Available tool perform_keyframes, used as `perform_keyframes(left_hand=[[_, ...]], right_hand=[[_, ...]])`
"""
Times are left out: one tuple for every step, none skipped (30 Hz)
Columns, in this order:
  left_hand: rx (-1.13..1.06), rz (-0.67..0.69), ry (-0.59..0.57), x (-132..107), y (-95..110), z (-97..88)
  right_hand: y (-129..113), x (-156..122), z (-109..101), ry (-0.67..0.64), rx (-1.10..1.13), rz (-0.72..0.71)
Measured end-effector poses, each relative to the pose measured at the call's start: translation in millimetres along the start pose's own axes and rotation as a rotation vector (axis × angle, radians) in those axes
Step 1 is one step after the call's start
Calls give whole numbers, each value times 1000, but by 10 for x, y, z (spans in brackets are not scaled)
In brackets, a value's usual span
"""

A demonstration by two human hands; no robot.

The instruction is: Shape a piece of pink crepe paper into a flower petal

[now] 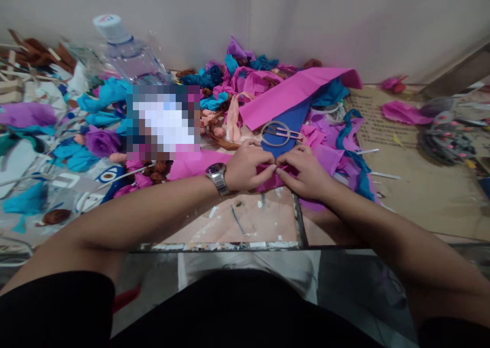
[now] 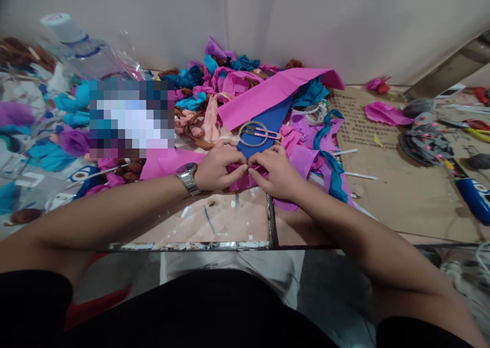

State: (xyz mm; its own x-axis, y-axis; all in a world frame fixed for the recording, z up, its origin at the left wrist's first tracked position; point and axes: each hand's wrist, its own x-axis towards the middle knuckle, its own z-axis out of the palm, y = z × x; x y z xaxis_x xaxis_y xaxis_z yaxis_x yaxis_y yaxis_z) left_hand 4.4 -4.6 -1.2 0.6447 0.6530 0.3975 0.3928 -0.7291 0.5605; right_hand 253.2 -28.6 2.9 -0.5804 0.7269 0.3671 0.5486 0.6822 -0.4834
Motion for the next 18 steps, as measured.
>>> perform_keyframes(left_hand=[[-2, 0, 2, 0, 0, 1], [-2, 1, 5, -1, 0, 2], [-2, 2, 8, -2, 0, 3], [-2, 1, 10, -2, -1, 4], [-1, 0, 11, -3, -3, 5], [1, -2, 9, -3, -4, 5], [1, -4, 4, -3, -6, 4], [2, -6, 0, -3, -7, 3], [3, -8, -3, -3, -8, 1], [3, -9, -5, -3, -8, 0], [3, -9, -4, -3, -8, -1], [3, -7, 0, -3, -9, -2], [3, -3, 6, -4, -9, -1], [3, 2, 11, -5, -10, -1], [2, 7, 14, -6, -12, 1], [1, 10, 15, -8, -14, 2], [2, 12, 14, -8, -16, 4], [4, 11, 13, -9, -18, 6]], right_hand=[[-1, 1, -1, 0, 2, 0], [-2, 1, -2, 2, 5, -2], [-3, 1, -2, 6, 7, -5], [-3, 1, -2, 7, 9, -7], [-3, 1, -3, 7, 10, -8], [-3, 0, -3, 4, 10, -5], [-2, -1, -3, 0, 10, -1], [-1, -1, -3, -3, 10, 2], [0, -2, -2, -5, 10, 4], [1, -2, -1, -5, 10, 3], [2, -2, 1, -3, 10, 1], [3, -2, 2, -2, 9, -2], [4, -1, 3, 0, 9, -5], [4, -1, 4, 2, 9, -7], [4, -1, 4, 3, 9, -9], [4, 0, 3, 3, 10, -10], [3, 0, 2, 5, 11, -12], [3, 0, 0, 5, 12, -15]])
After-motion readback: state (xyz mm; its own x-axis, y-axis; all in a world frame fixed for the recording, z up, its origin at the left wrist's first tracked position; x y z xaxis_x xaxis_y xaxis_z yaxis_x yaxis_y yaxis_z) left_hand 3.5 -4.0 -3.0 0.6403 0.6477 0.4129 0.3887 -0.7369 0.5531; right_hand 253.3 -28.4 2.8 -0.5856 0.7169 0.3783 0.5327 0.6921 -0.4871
